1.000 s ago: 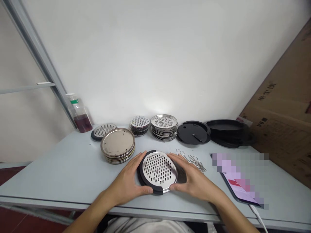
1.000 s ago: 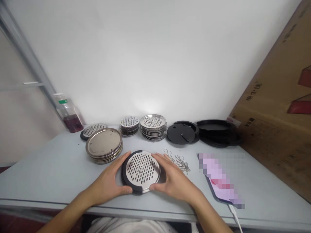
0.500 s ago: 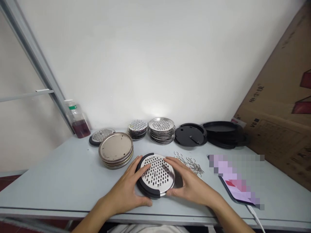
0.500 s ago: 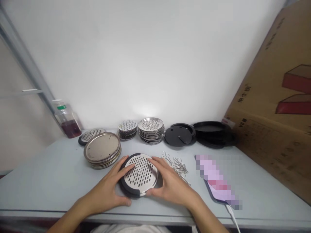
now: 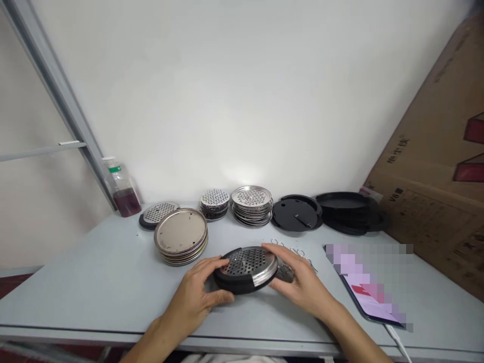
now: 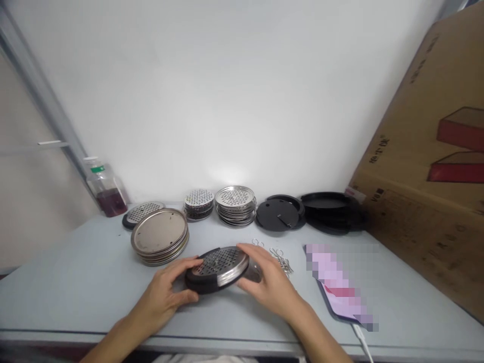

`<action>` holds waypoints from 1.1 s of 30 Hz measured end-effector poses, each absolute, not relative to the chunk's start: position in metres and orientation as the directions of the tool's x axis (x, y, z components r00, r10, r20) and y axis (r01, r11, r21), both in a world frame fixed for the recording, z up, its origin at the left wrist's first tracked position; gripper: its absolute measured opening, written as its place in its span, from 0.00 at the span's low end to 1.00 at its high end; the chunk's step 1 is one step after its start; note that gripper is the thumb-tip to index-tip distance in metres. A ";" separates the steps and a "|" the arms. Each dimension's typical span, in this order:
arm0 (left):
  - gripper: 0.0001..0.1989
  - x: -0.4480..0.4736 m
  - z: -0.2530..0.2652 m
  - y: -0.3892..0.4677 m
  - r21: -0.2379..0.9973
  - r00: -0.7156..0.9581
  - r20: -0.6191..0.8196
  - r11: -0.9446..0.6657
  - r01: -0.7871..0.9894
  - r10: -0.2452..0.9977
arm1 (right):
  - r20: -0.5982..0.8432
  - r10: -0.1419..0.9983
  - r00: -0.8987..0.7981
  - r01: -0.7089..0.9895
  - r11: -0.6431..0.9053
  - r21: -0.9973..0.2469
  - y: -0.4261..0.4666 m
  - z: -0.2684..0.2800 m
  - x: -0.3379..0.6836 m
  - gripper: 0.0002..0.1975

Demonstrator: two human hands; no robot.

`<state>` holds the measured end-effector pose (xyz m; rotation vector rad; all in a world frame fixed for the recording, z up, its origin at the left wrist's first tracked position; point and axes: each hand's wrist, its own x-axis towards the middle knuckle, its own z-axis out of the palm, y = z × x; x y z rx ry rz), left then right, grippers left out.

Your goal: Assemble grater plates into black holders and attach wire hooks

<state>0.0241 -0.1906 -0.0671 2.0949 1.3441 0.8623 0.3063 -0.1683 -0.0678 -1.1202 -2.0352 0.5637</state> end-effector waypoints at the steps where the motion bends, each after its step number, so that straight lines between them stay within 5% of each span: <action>1: 0.30 0.026 -0.064 -0.193 0.714 0.330 0.230 -0.389 0.582 0.916 | 0.411 0.854 -0.318 0.532 0.520 -0.668 -0.168 -0.068 0.307 0.27; 9: 0.15 0.036 -0.051 -0.209 0.699 0.297 0.278 -0.404 0.590 0.914 | 0.464 0.882 -0.082 0.414 0.453 -0.789 -0.164 -0.076 0.307 0.25; 14: 0.21 0.036 -0.056 -0.210 0.746 0.201 0.314 -0.372 0.553 0.928 | 0.442 0.863 -0.245 0.461 0.505 -0.730 -0.170 -0.071 0.301 0.42; 20: 0.27 0.039 -0.060 -0.202 0.841 0.173 0.204 -0.263 0.473 0.963 | 0.203 0.853 -0.480 0.528 0.466 -0.710 -0.177 -0.073 0.298 0.64; 25: 0.32 0.031 -0.064 -0.199 0.867 0.211 0.114 -0.201 0.455 0.971 | 0.097 0.859 -0.503 0.608 0.431 -0.667 -0.178 -0.076 0.296 0.67; 33: 0.31 0.022 -0.054 -0.200 0.787 0.220 -0.082 -0.072 0.613 0.972 | 0.202 0.814 -0.545 0.544 0.526 -0.654 -0.175 -0.069 0.294 0.62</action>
